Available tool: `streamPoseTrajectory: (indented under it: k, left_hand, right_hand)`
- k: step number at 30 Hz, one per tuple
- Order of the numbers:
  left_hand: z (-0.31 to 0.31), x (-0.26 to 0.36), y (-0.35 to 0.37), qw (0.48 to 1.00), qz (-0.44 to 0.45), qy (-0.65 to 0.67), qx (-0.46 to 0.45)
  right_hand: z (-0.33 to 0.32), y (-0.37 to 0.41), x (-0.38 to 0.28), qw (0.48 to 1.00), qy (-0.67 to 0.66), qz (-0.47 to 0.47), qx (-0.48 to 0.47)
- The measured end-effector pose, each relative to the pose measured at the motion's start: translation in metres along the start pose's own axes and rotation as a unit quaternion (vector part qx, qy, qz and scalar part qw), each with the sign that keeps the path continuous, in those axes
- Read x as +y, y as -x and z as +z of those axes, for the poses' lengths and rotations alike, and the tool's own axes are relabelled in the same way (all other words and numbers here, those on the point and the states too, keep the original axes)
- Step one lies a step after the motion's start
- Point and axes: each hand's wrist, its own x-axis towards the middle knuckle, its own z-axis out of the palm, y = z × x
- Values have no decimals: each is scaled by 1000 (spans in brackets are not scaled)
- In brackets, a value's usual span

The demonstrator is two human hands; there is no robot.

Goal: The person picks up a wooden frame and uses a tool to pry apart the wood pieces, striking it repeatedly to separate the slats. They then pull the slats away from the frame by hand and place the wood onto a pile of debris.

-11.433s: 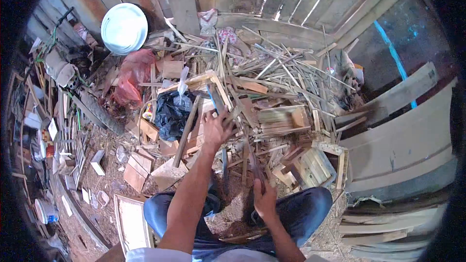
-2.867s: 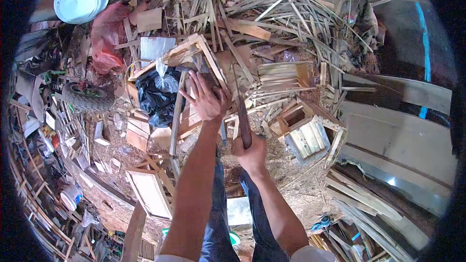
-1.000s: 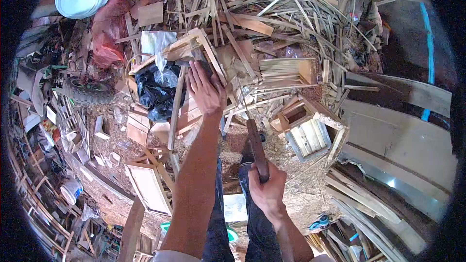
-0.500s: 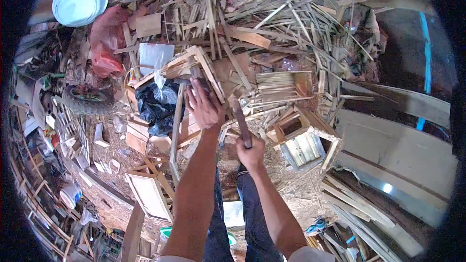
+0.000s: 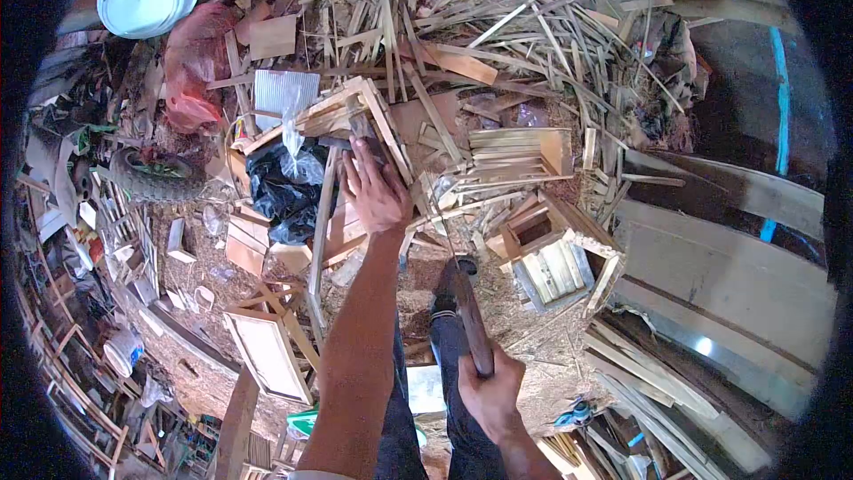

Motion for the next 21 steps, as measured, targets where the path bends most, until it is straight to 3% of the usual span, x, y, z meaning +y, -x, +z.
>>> streamPoseTrajectory:
  k: [7,10,14,16,17,18,21]
  left_hand:
    - [2,-4,0,999,0,-34,-22]
    - [1,1,0,999,-9,-30,-17]
    - [3,0,2,1000,-10,-14,-3]
    - [2,0,-2,1000,-17,-13,-15]
    - [3,2,-1,1000,-20,-11,-14]
    - [4,4,-1,999,-23,-18,-23]
    - [0,9,-5,1000,-27,-6,-15]
  right_hand:
    - [-1,-4,-19,1000,-3,1,8]
    - [-11,1,-21,998,17,45,-52]
    - [-9,-3,-31,997,24,62,-42]
    - [12,-13,-28,995,-70,67,-26]
    - [40,-29,6,996,64,28,-49]
    - [53,-55,-17,990,-5,105,-99]
    - [83,-54,13,991,79,40,-95]
